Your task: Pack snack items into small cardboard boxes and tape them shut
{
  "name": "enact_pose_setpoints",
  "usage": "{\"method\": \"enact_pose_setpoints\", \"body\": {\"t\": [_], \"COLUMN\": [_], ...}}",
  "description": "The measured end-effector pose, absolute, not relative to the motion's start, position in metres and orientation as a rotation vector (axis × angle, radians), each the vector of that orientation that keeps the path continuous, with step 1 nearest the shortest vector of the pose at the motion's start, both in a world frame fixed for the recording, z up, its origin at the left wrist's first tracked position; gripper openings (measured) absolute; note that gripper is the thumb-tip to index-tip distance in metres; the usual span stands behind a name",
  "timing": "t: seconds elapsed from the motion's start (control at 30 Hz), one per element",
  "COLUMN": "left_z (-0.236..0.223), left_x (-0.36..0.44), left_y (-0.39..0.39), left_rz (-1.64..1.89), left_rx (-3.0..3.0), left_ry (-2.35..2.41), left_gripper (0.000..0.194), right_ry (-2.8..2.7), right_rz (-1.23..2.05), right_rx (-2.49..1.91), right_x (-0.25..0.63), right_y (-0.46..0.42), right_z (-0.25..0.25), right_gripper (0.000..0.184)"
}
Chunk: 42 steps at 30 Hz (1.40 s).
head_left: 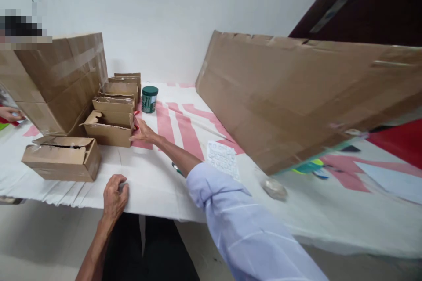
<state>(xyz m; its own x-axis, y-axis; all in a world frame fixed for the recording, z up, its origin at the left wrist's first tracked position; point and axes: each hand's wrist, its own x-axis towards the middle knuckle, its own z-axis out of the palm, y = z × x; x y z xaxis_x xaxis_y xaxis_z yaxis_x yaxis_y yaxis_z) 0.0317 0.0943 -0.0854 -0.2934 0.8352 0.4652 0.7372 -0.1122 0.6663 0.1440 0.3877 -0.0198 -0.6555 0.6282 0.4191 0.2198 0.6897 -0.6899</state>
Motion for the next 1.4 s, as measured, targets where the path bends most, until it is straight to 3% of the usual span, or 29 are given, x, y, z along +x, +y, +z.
{"method": "enact_pose_setpoints", "body": {"t": [0.07,0.17,0.23,0.3,0.57,1.0,1.17,1.27,1.4], "left_z": [-0.084,-0.084,-0.084,-0.083,-0.074,-0.054,-0.02,0.012,0.039], "left_x": [0.03,0.028,0.027,0.027,0.028,0.03,0.018,-0.001,-0.029], "left_y": [0.096,0.098,0.099,0.099,0.098,0.064,0.042,0.043,0.063], "left_rz": [1.372,1.356,1.351,1.352,1.341,1.299,1.46,1.513,1.321], "left_rx": [1.8,1.803,1.798,1.783,1.782,1.87,1.965,1.979,1.924], "left_ry": [2.011,2.016,2.024,2.027,2.035,2.122,2.371,2.615,2.762], "left_gripper": [0.012,0.011,0.011,0.012,0.013,0.02,0.018,0.032,0.066], "right_ry": [-2.217,-2.14,-2.125,-2.136,-2.179,-2.015,-2.027,-2.024,-2.028], "right_rz": [0.763,0.648,0.542,0.426,0.141,-0.071,-0.107,-0.113,-0.105], "right_rx": [-0.725,-0.806,-0.882,-1.026,-1.377,-1.348,-1.328,-1.329,-1.332], "right_x": [0.178,0.247,0.297,0.342,0.396,0.377,0.377,0.377,0.377], "right_y": [0.389,0.369,0.338,0.299,0.2,0.198,0.199,0.199,0.198], "right_z": [-0.005,0.007,-0.001,-0.022,-0.113,-0.138,-0.141,-0.141,-0.14], "right_gripper": [0.105,0.067,0.045,0.035,0.023,0.024,0.025,0.024,0.024]}}
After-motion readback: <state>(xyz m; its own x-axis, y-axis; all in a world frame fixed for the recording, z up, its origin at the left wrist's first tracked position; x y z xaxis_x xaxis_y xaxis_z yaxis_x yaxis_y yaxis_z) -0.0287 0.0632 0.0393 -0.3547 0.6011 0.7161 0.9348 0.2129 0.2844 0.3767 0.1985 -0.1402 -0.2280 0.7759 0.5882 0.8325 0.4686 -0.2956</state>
